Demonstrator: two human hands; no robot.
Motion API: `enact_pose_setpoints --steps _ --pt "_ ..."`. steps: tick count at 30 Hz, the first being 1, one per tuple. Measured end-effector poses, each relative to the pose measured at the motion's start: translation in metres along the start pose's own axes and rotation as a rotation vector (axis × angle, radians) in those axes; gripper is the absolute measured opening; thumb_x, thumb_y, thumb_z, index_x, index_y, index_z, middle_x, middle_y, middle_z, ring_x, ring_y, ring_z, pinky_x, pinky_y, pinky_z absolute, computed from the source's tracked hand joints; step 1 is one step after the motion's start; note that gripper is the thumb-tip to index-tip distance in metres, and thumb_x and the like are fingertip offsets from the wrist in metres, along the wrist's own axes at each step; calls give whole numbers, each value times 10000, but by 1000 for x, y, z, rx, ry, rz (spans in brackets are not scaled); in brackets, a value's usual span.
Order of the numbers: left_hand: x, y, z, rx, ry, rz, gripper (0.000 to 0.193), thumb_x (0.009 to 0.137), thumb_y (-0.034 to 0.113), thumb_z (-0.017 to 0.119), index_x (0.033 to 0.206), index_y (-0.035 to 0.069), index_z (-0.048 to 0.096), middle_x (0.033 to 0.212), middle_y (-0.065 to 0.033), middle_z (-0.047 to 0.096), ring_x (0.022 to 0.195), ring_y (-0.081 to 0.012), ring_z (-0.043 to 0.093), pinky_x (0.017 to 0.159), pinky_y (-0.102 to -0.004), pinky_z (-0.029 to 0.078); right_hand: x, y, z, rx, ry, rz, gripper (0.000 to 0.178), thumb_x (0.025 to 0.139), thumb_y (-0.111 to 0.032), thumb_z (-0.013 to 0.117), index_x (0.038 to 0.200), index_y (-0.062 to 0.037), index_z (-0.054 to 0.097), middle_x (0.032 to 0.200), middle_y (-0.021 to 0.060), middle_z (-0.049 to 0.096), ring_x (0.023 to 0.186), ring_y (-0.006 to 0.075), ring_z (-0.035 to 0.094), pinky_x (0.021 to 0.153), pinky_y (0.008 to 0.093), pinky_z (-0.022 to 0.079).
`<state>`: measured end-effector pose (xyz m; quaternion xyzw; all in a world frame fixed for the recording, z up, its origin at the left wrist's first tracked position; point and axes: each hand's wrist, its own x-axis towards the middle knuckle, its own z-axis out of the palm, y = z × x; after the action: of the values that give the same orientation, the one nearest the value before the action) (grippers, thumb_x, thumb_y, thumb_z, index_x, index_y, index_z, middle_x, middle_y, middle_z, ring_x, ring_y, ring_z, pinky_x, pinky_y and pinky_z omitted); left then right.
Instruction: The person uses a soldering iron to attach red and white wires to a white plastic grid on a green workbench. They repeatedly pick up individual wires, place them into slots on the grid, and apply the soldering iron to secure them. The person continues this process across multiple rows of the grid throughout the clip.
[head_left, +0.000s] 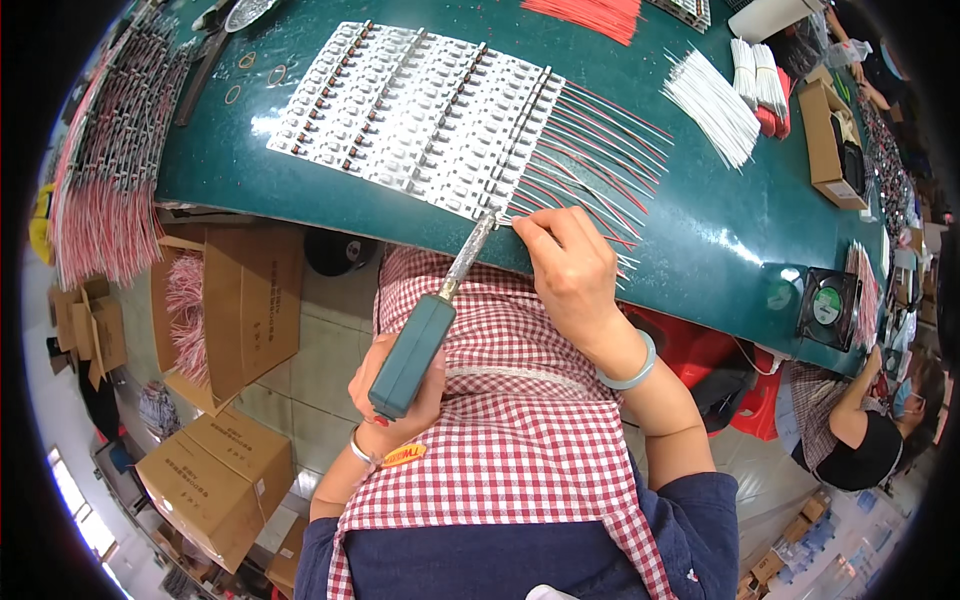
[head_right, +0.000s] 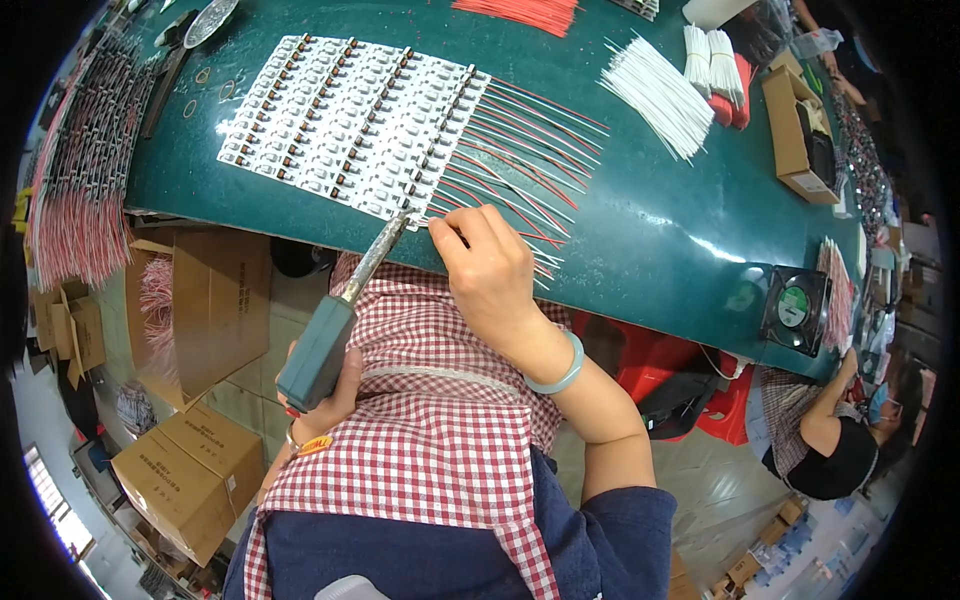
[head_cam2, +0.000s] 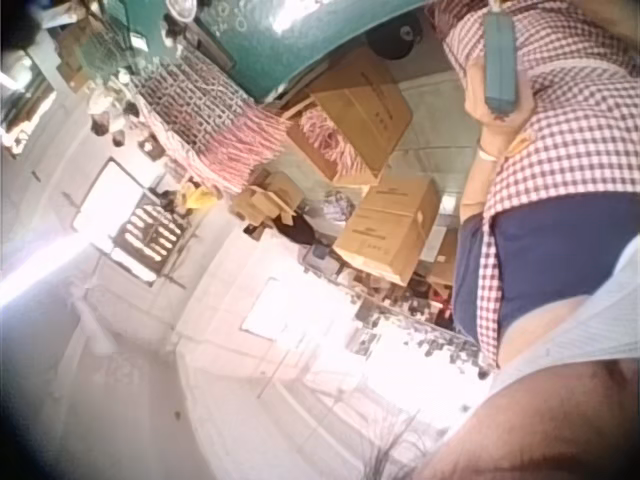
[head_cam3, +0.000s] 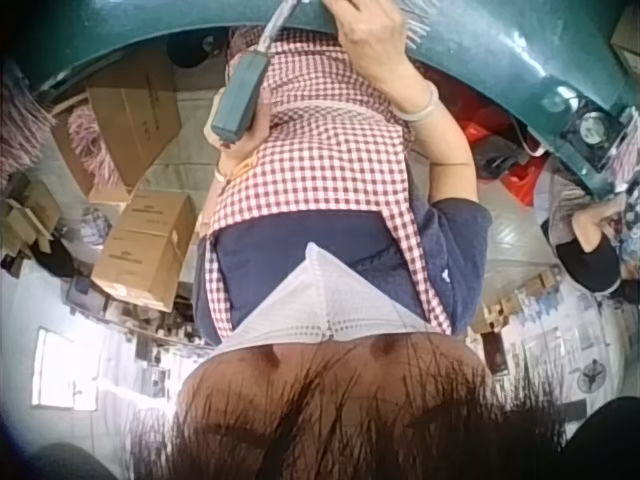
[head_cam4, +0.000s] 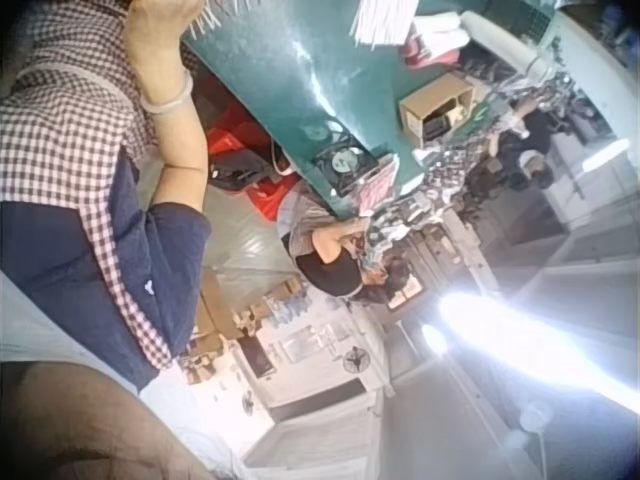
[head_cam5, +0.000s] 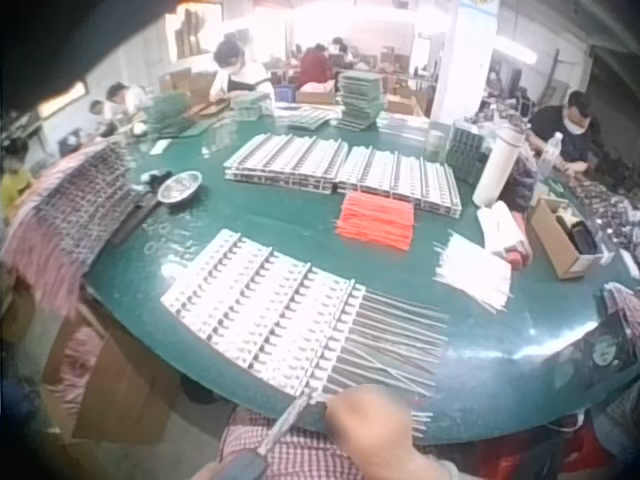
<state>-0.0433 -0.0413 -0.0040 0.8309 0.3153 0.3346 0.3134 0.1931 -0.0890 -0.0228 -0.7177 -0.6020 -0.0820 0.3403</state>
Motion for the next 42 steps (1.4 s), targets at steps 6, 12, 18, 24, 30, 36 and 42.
enact_pose_setpoints --steps 6,12,18,24,30,36,42 --pt "-2 2 -4 4 -4 -20 225 758 -12 783 963 -57 702 946 -175 709 733 -261 715 616 -300 558 0 0 3 12 35 7 223 714 4 681 934 -19 707 866 60 634 779 226 611 625 335 510" --pt "-13 -5 -5 -24 8 -75 246 746 -14 784 974 -58 705 957 -185 711 752 -275 719 648 -320 565 -2 -1 6 40 155 -12 247 707 31 692 950 -13 705 854 61 638 769 233 601 638 343 499" --pt "-11 -4 -7 -20 -22 -80 245 741 -20 782 970 -59 705 947 -184 707 760 -281 716 656 -321 564 -10 -5 6 78 112 -9 259 707 37 688 961 -14 703 841 60 639 754 235 599 645 346 497" --pt "-7 0 -6 -41 -40 -70 215 755 -11 786 949 -55 704 929 -169 703 749 -263 712 643 -306 558 -11 -6 4 60 64 5 248 713 19 673 956 -17 710 842 58 641 769 231 604 660 346 496" --pt "-5 1 -5 -7 -49 -56 185 759 -3 791 915 -39 699 893 -148 694 708 -234 695 599 -288 539 -11 -6 4 47 48 3 246 713 23 668 952 -10 715 857 61 641 782 233 602 667 347 495" --pt "-6 -1 -5 -18 -50 -50 169 759 -2 790 895 -32 694 857 -136 680 678 -223 679 573 -287 525 -10 -7 3 40 46 0 242 717 20 662 951 -8 715 859 62 639 783 235 600 665 344 492" --pt "-17 -8 -3 -37 -38 -91 188 765 18 786 922 -35 698 855 -148 676 682 -245 683 584 -312 539 -11 -5 5 37 53 -10 235 719 14 665 948 -10 715 857 61 639 785 234 600 667 346 495"
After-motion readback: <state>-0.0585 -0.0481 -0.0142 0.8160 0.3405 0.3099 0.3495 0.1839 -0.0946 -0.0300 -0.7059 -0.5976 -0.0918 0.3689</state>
